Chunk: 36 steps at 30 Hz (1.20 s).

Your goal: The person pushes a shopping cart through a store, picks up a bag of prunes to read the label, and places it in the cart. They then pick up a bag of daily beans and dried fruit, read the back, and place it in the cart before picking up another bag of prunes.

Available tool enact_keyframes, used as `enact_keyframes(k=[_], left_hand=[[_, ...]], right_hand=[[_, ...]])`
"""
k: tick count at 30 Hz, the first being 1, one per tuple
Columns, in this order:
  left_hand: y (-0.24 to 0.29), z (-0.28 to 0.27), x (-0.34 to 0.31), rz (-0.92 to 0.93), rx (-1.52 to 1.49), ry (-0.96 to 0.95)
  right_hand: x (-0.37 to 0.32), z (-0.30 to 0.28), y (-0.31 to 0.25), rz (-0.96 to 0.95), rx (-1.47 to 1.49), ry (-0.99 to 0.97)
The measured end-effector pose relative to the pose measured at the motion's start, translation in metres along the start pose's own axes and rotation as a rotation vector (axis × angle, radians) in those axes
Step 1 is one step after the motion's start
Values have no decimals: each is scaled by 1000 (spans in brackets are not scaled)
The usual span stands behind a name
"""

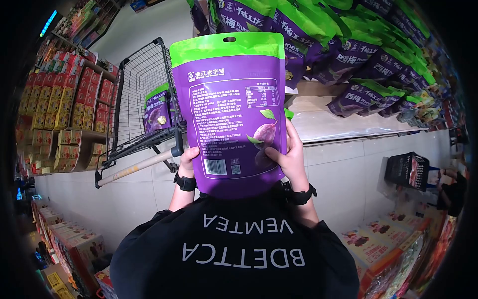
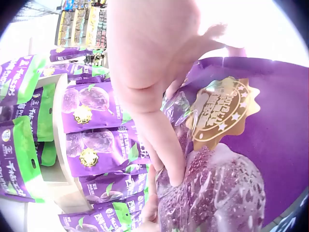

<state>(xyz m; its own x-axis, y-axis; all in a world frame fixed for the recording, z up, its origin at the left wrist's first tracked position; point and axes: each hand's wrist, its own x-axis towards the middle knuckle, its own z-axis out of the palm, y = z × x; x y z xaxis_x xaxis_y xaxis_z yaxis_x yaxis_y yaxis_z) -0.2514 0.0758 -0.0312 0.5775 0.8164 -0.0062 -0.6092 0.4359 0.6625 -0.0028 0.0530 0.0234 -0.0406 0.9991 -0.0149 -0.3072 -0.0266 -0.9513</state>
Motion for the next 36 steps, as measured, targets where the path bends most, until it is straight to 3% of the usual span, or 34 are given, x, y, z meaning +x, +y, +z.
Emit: enact_keyframes(k=[10,16,21,27,36], left_hand=[[0,5,-1,17,31,44],[14,33,1,140,254,99],[12,30,-3,208,357,144],[16,38,-2,265,429,195],[12,37,1,265,399,239]], right_hand=[[-1,0,2,-75,-24,12],[1,2,-2,-48,-6,-5],[3,4,-2,-149,-32,-13],[2,9,-11,-53,-16,-6],[0,5,-11,-53,-49,-4]])
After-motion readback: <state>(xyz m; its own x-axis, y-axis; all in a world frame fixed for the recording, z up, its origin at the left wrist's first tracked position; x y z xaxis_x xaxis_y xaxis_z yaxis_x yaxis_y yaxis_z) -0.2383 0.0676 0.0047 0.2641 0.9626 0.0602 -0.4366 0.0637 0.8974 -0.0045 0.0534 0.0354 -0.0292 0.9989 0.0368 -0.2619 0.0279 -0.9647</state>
